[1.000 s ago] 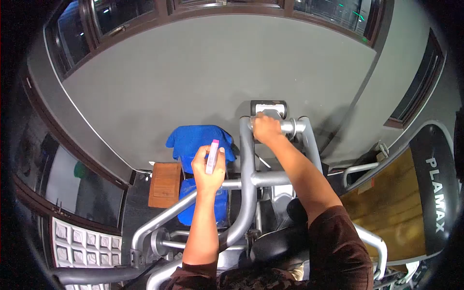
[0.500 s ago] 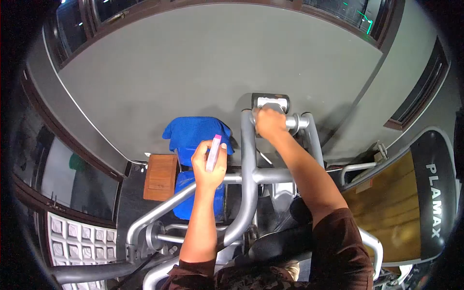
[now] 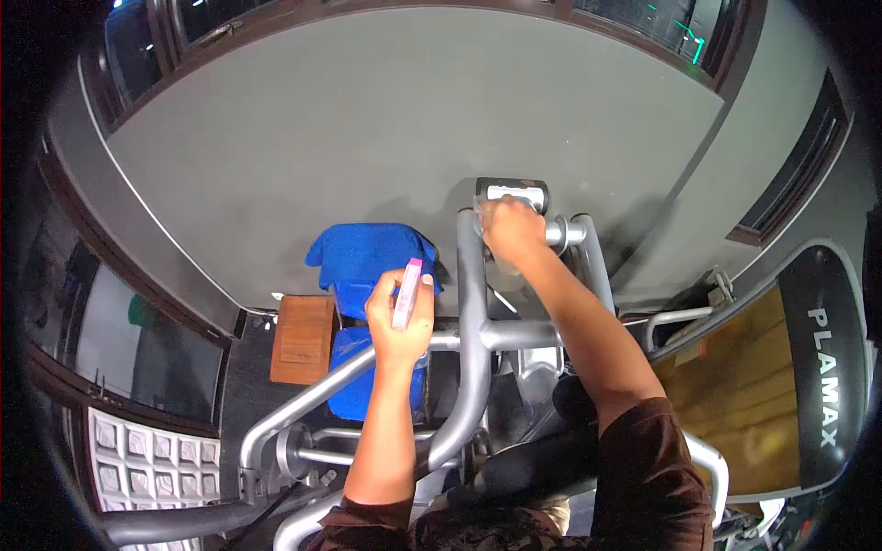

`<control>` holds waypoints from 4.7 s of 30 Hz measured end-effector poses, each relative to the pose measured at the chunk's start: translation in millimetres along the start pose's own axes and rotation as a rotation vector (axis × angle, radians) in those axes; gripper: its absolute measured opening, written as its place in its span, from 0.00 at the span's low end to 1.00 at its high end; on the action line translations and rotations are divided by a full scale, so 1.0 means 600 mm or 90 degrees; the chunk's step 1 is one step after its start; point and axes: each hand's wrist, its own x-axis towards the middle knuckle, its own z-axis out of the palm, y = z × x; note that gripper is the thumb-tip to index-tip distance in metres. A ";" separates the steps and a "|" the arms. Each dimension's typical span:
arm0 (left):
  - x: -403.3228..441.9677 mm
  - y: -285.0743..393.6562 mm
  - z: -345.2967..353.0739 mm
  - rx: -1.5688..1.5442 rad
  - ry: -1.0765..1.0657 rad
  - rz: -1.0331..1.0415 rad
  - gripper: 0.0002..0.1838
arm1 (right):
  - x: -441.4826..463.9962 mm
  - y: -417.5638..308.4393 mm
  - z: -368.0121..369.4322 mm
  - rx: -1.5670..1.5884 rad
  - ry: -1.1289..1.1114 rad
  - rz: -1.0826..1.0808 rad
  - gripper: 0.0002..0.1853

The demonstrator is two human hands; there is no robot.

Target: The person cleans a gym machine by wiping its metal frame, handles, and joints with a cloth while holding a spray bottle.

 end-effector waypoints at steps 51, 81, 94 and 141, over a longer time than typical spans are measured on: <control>-0.009 0.018 -0.007 -0.021 -0.029 0.050 0.06 | -0.004 0.052 0.062 -0.080 0.111 -0.154 0.19; -0.008 0.010 -0.008 -0.002 -0.038 0.038 0.06 | -0.053 -0.014 -0.012 -0.138 -0.174 -0.056 0.14; -0.007 0.018 -0.010 0.002 -0.034 0.006 0.07 | -0.052 0.067 0.077 -0.168 -0.245 -0.136 0.18; -0.015 0.017 -0.008 0.003 -0.045 0.025 0.07 | -0.056 0.032 0.058 -0.136 -0.111 -0.171 0.15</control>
